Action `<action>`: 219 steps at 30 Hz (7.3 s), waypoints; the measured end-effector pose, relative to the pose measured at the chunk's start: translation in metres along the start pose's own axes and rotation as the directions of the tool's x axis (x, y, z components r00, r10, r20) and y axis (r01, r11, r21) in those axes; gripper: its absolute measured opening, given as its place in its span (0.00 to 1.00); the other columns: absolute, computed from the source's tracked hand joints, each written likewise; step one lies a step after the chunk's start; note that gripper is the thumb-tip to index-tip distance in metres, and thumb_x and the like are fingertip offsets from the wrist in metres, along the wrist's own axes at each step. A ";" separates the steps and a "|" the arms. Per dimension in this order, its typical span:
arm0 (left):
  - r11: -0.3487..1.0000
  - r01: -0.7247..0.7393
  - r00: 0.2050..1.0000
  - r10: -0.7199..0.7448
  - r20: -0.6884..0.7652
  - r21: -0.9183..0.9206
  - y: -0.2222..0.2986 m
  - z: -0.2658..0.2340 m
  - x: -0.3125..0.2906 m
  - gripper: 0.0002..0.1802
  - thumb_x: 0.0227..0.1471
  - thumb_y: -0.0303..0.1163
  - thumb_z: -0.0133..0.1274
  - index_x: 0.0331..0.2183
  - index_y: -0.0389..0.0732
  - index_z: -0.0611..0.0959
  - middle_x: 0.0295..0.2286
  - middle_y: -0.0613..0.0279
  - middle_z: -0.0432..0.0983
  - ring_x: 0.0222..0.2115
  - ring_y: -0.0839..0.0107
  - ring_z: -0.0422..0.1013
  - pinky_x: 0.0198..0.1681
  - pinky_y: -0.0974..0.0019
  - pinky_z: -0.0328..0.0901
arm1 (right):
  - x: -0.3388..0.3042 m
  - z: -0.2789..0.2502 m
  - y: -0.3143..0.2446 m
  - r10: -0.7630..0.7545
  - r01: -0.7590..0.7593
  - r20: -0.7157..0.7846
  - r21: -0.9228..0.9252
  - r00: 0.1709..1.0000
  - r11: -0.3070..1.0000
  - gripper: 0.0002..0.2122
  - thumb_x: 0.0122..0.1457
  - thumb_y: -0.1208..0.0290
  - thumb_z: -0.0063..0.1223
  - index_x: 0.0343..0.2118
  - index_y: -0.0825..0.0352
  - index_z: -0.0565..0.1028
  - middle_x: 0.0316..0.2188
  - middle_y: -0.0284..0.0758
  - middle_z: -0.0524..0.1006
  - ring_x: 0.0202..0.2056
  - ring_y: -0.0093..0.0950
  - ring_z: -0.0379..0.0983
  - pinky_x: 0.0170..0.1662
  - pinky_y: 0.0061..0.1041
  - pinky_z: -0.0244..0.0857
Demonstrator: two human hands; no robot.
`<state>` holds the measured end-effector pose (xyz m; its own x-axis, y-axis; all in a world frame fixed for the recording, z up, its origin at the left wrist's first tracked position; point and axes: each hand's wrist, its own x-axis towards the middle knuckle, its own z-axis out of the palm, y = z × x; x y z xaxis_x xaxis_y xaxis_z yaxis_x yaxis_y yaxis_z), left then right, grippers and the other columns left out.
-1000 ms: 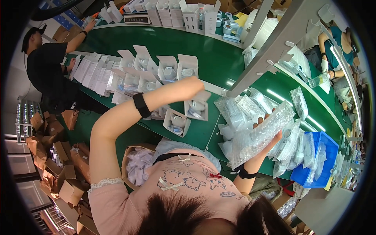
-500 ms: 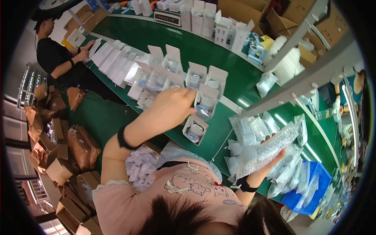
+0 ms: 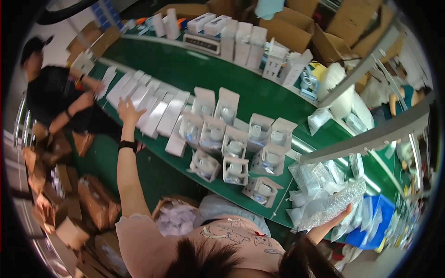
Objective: The person packs items by hand, placing bubble-wrapped objects and small plastic bags into boxes before closing the lids and arranging them on the table. They then sort additional bubble-wrapped items from the table into a blue plastic bin.
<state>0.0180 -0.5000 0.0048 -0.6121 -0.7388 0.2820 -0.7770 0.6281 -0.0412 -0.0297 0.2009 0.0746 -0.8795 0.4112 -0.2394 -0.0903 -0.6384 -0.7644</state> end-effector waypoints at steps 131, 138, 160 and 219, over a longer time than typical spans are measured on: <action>-0.057 -0.131 0.710 0.691 -0.134 -0.990 0.332 -0.086 -0.433 0.46 0.25 0.24 0.64 0.42 0.49 0.51 0.48 0.40 0.50 0.49 0.46 0.52 0.49 0.52 0.52 | 0.364 0.016 0.179 0.355 0.589 0.470 -0.645 0.808 -0.487 0.35 0.41 0.58 0.55 0.51 0.68 0.55 0.39 0.48 0.68 0.42 0.42 0.65 0.44 0.34 0.58; 0.161 -0.196 0.766 0.641 -0.049 -0.967 0.337 -0.125 -0.421 0.29 0.32 0.25 0.60 0.38 0.41 0.63 0.49 0.43 0.50 0.48 0.50 0.55 0.46 0.57 0.55 | 0.308 0.001 0.037 0.447 0.407 0.489 -0.872 0.749 0.272 0.34 0.42 0.72 0.46 0.55 0.67 0.48 0.36 0.41 0.69 0.36 0.30 0.65 0.38 0.24 0.59; 0.401 -0.453 0.753 0.650 -0.101 -0.796 0.351 -0.123 -0.415 0.09 0.43 0.18 0.45 0.31 0.30 0.66 0.31 0.47 0.60 0.30 0.53 0.62 0.34 0.61 0.60 | 0.017 -0.123 0.087 0.178 0.745 0.756 -0.652 0.629 0.137 0.36 0.40 0.75 0.54 0.53 0.70 0.49 0.47 0.53 0.58 0.47 0.48 0.57 0.48 0.32 0.56; 0.198 -0.875 0.375 0.855 -0.358 -0.442 0.356 -0.168 -0.355 0.02 0.30 0.26 0.46 0.15 0.39 0.74 0.20 0.63 0.65 0.26 0.66 0.65 0.34 0.66 0.55 | 0.003 -0.024 0.059 0.480 0.974 0.859 0.222 -0.178 -0.036 0.08 0.43 0.67 0.48 0.27 0.63 0.70 0.24 0.31 0.68 0.32 0.25 0.65 0.43 0.30 0.55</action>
<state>-0.0170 0.0268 0.0512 -0.8413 0.3478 0.4139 0.4463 0.8789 0.1684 -0.0262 0.1794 0.0144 -0.2883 -0.9385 0.1901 -0.9574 0.2794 -0.0729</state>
